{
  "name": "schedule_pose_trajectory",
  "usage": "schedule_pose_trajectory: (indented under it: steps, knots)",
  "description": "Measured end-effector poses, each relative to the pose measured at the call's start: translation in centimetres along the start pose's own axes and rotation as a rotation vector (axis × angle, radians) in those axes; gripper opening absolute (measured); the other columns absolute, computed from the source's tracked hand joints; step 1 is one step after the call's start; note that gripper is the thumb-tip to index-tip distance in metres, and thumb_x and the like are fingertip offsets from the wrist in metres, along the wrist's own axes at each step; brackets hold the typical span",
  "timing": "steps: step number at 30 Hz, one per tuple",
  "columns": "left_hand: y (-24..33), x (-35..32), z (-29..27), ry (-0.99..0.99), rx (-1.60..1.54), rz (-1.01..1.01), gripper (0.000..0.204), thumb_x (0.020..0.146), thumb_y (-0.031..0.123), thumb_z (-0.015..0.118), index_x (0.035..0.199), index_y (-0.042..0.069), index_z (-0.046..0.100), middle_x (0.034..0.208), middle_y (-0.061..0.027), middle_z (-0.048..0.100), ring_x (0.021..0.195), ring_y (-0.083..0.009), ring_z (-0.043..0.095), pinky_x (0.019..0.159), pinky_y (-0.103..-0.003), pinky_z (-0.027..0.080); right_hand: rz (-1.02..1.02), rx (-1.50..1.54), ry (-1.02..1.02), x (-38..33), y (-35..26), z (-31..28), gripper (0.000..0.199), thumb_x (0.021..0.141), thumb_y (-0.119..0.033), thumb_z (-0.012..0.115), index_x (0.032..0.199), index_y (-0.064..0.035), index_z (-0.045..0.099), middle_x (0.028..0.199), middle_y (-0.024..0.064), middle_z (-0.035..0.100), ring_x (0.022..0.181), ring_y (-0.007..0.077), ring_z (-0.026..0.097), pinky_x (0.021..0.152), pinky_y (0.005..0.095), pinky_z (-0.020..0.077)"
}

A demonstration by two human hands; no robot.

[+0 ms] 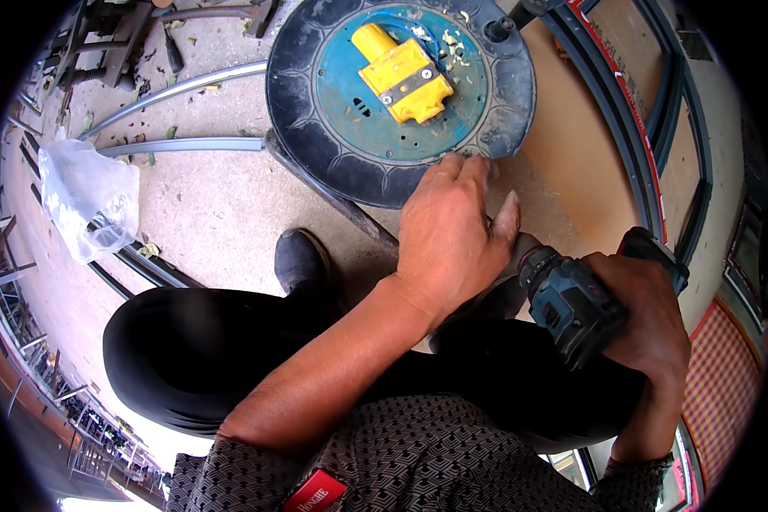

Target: The person uses a power drill to work on a yellow electrical component mounted on a blue circular base. They then use a screwdriver to adjust internal wires and connections within the component. Finally, they use an angle grinder on the component.

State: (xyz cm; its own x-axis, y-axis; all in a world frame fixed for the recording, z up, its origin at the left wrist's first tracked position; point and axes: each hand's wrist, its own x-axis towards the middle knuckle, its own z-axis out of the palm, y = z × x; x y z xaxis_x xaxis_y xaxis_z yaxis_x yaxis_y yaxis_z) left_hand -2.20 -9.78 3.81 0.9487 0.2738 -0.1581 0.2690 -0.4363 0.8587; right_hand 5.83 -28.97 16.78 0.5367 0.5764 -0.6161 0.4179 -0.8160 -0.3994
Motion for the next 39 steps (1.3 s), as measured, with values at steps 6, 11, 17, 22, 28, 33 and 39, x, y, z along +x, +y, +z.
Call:
schedule_pose_trajectory:
  steps: [6, 11, 17, 22, 28, 33, 39]
  knots:
    - [-0.1, 0.0, 0.0, -0.006, 0.003, 0.002, 0.027, 0.087, 0.018, 0.075, 0.105, -0.001, 0.066, 0.097, -0.0192, 0.066, 0.091, -0.0398, 0.066, 0.079, -0.046, 0.054, 0.006, 0.001, 0.002, 0.0, 0.0, 0.0, 0.029, 0.066, -0.011, 0.083, 0.090, -0.0058, 0.067, 0.073, 0.0125, 0.068, 0.072, 0.0335, 0.070, 0.064, 0.0434, 0.0494]
    - [-0.1, 0.1, 0.2, -0.008, 0.015, 0.004, 0.027, 0.087, 0.019, 0.074, 0.105, 0.000, 0.066, 0.097, -0.0190, 0.066, 0.091, -0.0399, 0.066, 0.079, -0.046, 0.054, 0.026, 0.013, -0.006, 0.1, -0.3, -0.3, 0.027, 0.067, -0.012, 0.083, 0.088, -0.0058, 0.066, 0.072, 0.0128, 0.067, 0.071, 0.0346, 0.069, 0.063, 0.0452, 0.0484]
    - [-0.1, 0.2, 0.2, -0.006, 0.020, 0.009, 0.026, 0.088, 0.019, 0.074, 0.104, 0.001, 0.066, 0.097, -0.0185, 0.066, 0.090, -0.0395, 0.066, 0.079, -0.046, 0.054, 0.007, 0.003, 0.002, 0.1, -0.3, -0.2, 0.027, 0.068, -0.012, 0.083, 0.087, -0.0056, 0.065, 0.071, 0.0133, 0.065, 0.071, 0.0358, 0.068, 0.063, 0.0463, 0.0475]
    - [-0.2, 0.2, 0.0, -0.014, 0.021, 0.007, 0.026, 0.088, 0.019, 0.075, 0.104, 0.001, 0.066, 0.096, -0.0183, 0.066, 0.089, -0.0392, 0.065, 0.078, -0.045, 0.054, -0.009, -0.015, -0.012, 0.1, -0.2, -0.2, 0.028, 0.069, -0.013, 0.083, 0.088, -0.0058, 0.065, 0.073, 0.0139, 0.065, 0.072, 0.0359, 0.068, 0.064, 0.0458, 0.0478]
    - [-0.5, 0.3, 0.4, -0.038, 0.021, -0.002, 0.026, 0.088, 0.019, 0.075, 0.105, 0.001, 0.067, 0.095, -0.0168, 0.066, 0.083, -0.0323, 0.065, 0.076, -0.041, 0.054, -0.034, -0.017, -0.026, 0.0, 0.4, -0.1, 0.027, 0.069, -0.014, 0.081, 0.088, -0.0064, 0.063, 0.074, 0.0146, 0.066, 0.073, 0.0366, 0.068, 0.064, 0.0471, 0.0484]
    - [-0.3, 0.5, 0.4, -0.062, 0.027, 0.008, 0.026, 0.090, 0.017, 0.076, 0.107, -0.001, 0.069, 0.095, -0.0152, 0.067, 0.079, -0.0246, 0.063, 0.076, -0.036, 0.053, -0.051, 0.002, 0.006, -0.3, 0.9, 0.1, 0.024, 0.071, -0.014, 0.079, 0.085, -0.0065, 0.062, 0.073, 0.0148, 0.066, 0.073, 0.0381, 0.067, 0.064, 0.0482, 0.0489]
    - [-0.4, 0.6, 1.0, -0.092, -0.064, -0.056, 0.026, 0.089, 0.017, 0.075, 0.106, 0.000, 0.068, 0.094, -0.0172, 0.066, 0.079, -0.0310, 0.064, 0.073, -0.041, 0.053, -0.107, 0.001, 0.081, -1.0, 1.9, 0.8, 0.027, 0.068, -0.014, 0.084, 0.084, -0.0057, 0.064, 0.070, 0.0109, 0.065, 0.064, 0.0302, 0.067, 0.060, 0.0414, 0.0474]
